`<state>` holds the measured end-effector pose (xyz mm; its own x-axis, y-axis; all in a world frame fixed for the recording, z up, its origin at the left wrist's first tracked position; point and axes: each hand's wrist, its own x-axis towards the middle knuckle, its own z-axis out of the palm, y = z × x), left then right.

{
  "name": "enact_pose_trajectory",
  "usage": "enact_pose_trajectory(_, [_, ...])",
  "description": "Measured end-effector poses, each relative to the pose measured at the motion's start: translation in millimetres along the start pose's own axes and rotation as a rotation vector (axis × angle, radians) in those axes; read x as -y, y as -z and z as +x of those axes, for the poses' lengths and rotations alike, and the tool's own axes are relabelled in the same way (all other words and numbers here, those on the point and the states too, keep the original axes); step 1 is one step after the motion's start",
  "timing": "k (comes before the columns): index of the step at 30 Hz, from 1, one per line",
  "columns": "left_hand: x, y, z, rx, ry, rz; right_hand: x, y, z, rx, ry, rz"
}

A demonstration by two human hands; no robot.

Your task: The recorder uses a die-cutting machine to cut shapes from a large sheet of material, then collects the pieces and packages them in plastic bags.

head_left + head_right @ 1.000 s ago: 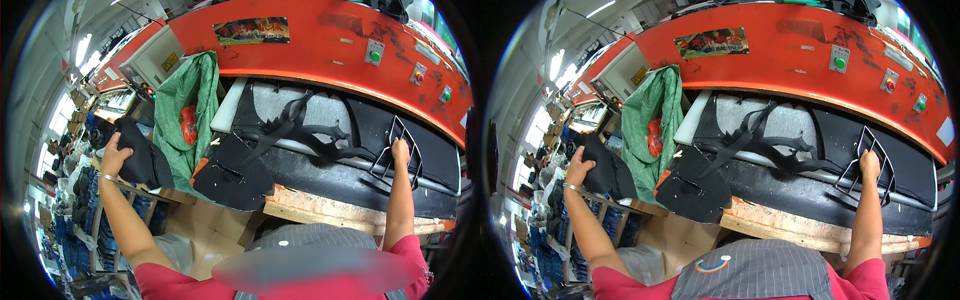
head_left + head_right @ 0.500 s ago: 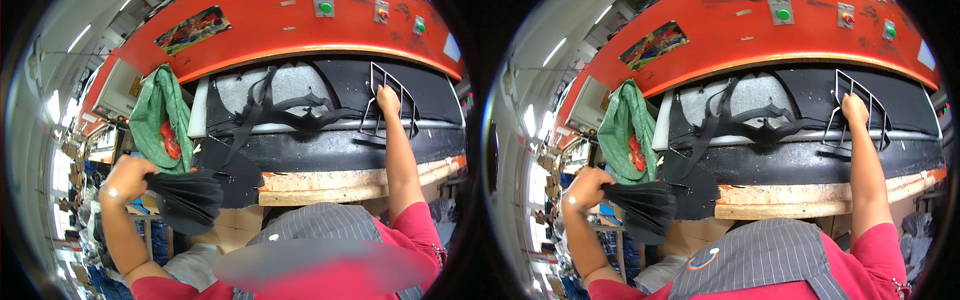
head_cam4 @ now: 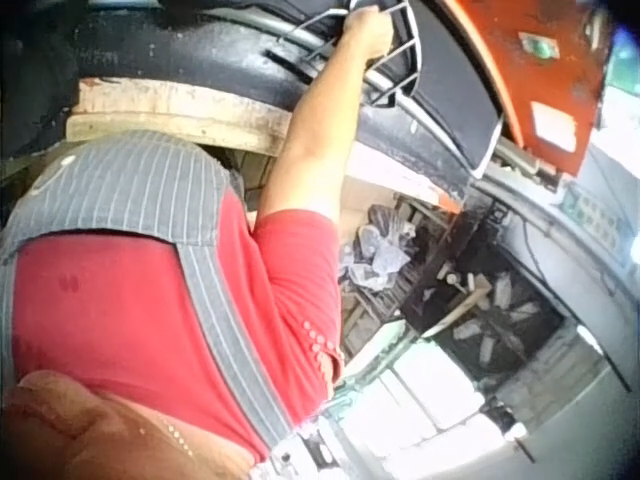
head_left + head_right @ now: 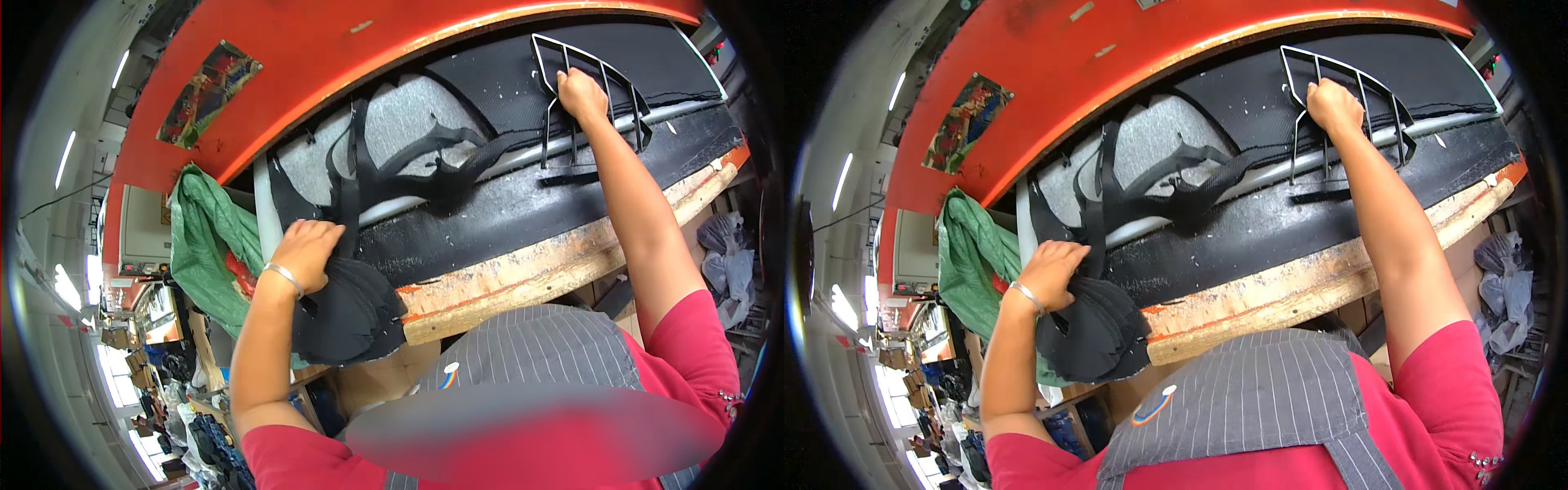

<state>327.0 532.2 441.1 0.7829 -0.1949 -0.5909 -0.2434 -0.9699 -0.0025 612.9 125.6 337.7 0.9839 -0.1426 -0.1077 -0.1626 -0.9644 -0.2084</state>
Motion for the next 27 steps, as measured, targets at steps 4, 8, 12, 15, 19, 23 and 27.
enact_pose_trajectory(4, [-7, -33, 29, 0.338, -0.256, -0.228, 4, -4, 3, -0.011, 0.018, -0.005])
enact_pose_trajectory(8, [-5, -40, 47, 0.564, -0.211, -0.219, 2, -9, 6, -0.032, 0.028, 0.003])
enact_pose_trajectory(12, [-9, -26, 34, 0.542, -0.184, -0.118, -1, -9, 5, -0.042, 0.014, -0.004])
enact_pose_trajectory(15, [-5, -34, 24, 0.533, -0.188, -0.009, -4, -9, 8, -0.040, 0.021, -0.019])
enact_pose_trajectory(19, [-1, -42, 30, 0.535, -0.190, 0.000, -4, -11, 10, -0.057, 0.025, -0.019])
enact_pose_trajectory(23, [-1, -43, 26, 0.555, -0.160, 0.074, -2, -9, 7, -0.062, 0.041, -0.008])
enact_pose_trajectory(27, [7, -46, 9, 0.407, -0.216, 0.047, 0, -8, 8, -0.038, 0.009, -0.008])
